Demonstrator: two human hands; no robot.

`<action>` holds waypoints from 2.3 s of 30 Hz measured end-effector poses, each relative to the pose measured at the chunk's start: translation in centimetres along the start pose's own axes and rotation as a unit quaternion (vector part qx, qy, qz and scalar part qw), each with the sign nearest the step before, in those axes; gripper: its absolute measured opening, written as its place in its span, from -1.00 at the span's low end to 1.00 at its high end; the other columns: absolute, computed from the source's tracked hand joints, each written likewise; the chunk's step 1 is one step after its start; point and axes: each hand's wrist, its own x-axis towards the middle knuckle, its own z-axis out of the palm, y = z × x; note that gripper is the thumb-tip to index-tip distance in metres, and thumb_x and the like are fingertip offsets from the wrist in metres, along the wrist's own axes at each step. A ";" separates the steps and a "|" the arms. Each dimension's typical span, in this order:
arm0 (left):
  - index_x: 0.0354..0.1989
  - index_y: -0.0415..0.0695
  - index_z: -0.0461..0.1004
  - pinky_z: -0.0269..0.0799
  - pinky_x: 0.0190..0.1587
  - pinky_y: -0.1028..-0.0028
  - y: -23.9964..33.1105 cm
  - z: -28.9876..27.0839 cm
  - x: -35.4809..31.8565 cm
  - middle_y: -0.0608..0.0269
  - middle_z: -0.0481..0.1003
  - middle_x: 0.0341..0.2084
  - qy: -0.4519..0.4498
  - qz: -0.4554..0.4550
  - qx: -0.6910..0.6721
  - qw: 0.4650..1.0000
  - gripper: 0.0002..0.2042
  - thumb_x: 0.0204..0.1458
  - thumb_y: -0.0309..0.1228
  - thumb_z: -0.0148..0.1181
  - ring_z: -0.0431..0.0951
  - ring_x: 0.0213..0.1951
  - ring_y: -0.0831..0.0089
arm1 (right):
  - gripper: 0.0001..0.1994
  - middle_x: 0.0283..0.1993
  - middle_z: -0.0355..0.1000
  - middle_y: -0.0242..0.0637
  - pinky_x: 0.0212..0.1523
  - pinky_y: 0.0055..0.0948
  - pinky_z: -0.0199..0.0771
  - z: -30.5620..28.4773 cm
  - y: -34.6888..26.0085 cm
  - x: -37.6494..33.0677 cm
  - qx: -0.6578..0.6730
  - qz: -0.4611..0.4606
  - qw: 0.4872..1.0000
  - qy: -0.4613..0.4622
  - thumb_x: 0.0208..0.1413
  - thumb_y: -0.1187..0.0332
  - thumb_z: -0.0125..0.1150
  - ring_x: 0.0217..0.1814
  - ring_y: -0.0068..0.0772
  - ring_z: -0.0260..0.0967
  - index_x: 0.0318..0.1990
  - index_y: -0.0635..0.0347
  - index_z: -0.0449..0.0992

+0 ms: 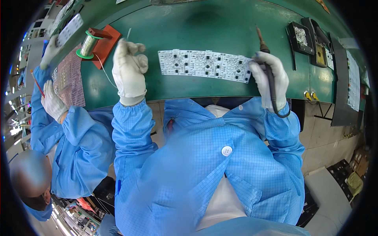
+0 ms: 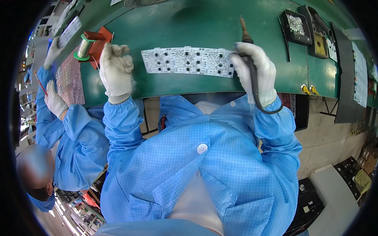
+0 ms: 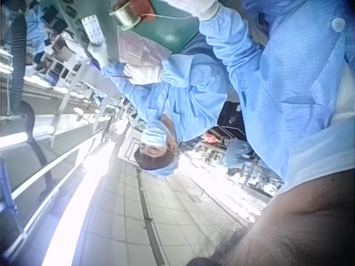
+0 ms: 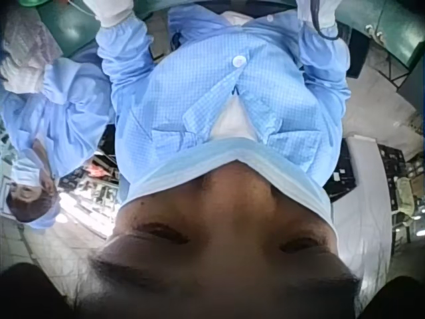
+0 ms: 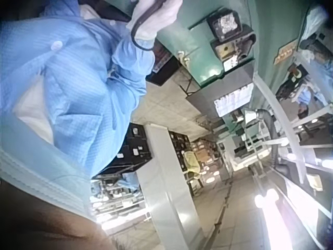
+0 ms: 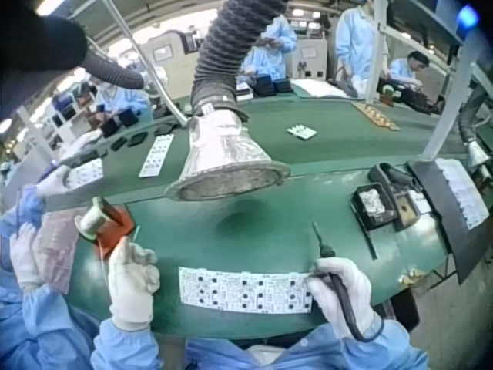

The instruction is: Soldering small electronic components onto printed circuit boards at a manual assembly station.

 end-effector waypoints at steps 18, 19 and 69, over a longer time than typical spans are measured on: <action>-0.39 0.01 0.53 0.41 -0.53 0.44 -8.5 7.6 -6.6 0.30 0.46 -0.46 -0.174 0.538 0.498 0.658 -0.83 -0.10 -0.30 0.41 0.47 -0.56 0.41 | -0.85 -0.40 0.45 -0.31 -0.43 -0.55 0.37 -6.0 -2.1 2.8 0.089 0.147 0.973 -0.152 0.02 0.43 0.21 -0.46 -0.59 0.39 -0.29 0.34 0.54; -0.40 0.01 0.54 0.42 -0.49 0.45 -8.5 7.6 -6.7 0.33 0.47 -0.48 -0.175 0.530 0.505 0.658 -0.84 -0.11 -0.33 0.42 0.49 -0.54 0.42 | -0.85 -0.40 0.45 -0.31 -0.42 -0.55 0.38 -5.9 -1.9 2.8 0.099 0.150 0.972 -0.150 0.02 0.43 0.21 -0.45 -0.58 0.40 -0.28 0.34 0.54; -0.16 -0.20 0.59 0.45 -0.33 0.38 -2.1 13.7 2.2 0.22 0.53 -0.50 -0.671 0.086 0.532 0.509 -0.58 -0.10 -0.15 0.41 0.52 -0.43 0.35 | -0.84 -0.40 0.50 -0.29 -0.43 -0.44 0.43 -7.0 -2.9 2.7 0.039 0.006 0.979 -0.200 -0.10 0.45 0.27 -0.51 -0.47 0.42 -0.30 0.24 0.57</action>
